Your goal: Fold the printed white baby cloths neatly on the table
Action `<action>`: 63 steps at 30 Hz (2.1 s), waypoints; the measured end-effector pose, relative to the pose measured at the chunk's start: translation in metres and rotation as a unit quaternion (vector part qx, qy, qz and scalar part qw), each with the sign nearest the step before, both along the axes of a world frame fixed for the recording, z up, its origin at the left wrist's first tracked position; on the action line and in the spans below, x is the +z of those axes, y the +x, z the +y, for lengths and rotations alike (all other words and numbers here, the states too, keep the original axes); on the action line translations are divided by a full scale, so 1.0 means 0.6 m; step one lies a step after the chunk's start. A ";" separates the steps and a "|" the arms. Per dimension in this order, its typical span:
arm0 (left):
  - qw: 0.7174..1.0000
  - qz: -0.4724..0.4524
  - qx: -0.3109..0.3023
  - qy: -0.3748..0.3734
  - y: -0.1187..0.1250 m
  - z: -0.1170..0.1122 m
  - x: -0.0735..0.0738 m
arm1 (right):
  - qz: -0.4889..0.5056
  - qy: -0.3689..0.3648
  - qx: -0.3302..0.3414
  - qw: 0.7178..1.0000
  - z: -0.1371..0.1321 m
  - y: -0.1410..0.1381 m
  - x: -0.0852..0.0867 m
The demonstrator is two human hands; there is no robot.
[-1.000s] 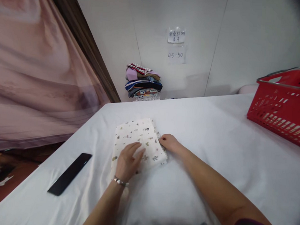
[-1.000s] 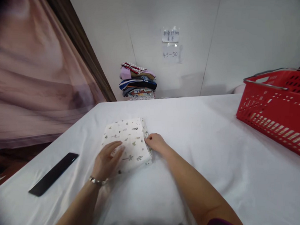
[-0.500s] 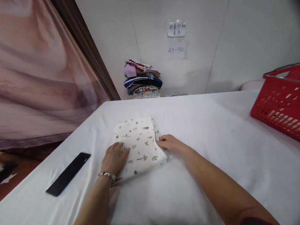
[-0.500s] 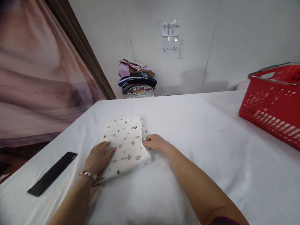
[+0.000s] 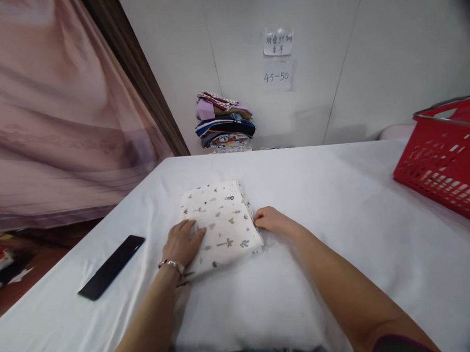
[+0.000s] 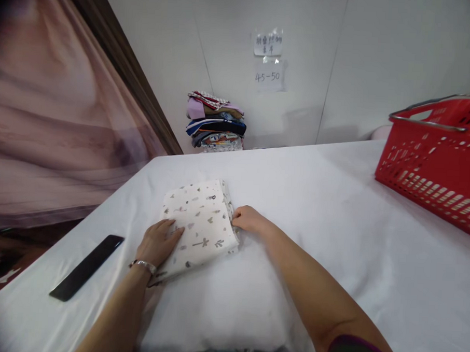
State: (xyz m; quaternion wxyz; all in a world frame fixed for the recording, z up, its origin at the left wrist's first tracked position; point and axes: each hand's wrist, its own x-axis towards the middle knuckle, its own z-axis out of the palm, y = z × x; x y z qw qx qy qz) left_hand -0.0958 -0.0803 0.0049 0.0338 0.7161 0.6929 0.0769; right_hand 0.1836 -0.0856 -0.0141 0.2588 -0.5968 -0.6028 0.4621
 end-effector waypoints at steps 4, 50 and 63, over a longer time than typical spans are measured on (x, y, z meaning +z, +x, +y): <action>1.000 0.003 -0.007 0.008 -0.002 0.002 -0.005 | -0.016 0.029 -0.012 0.999 -0.003 -0.013 -0.005; 1.000 -0.009 0.008 -0.006 0.004 -0.005 0.001 | -0.043 0.069 -0.087 0.993 -0.001 -0.035 -0.006; 1.000 0.000 0.001 0.004 0.000 0.002 -0.008 | -0.202 0.174 -0.037 0.963 -0.014 -0.051 -0.008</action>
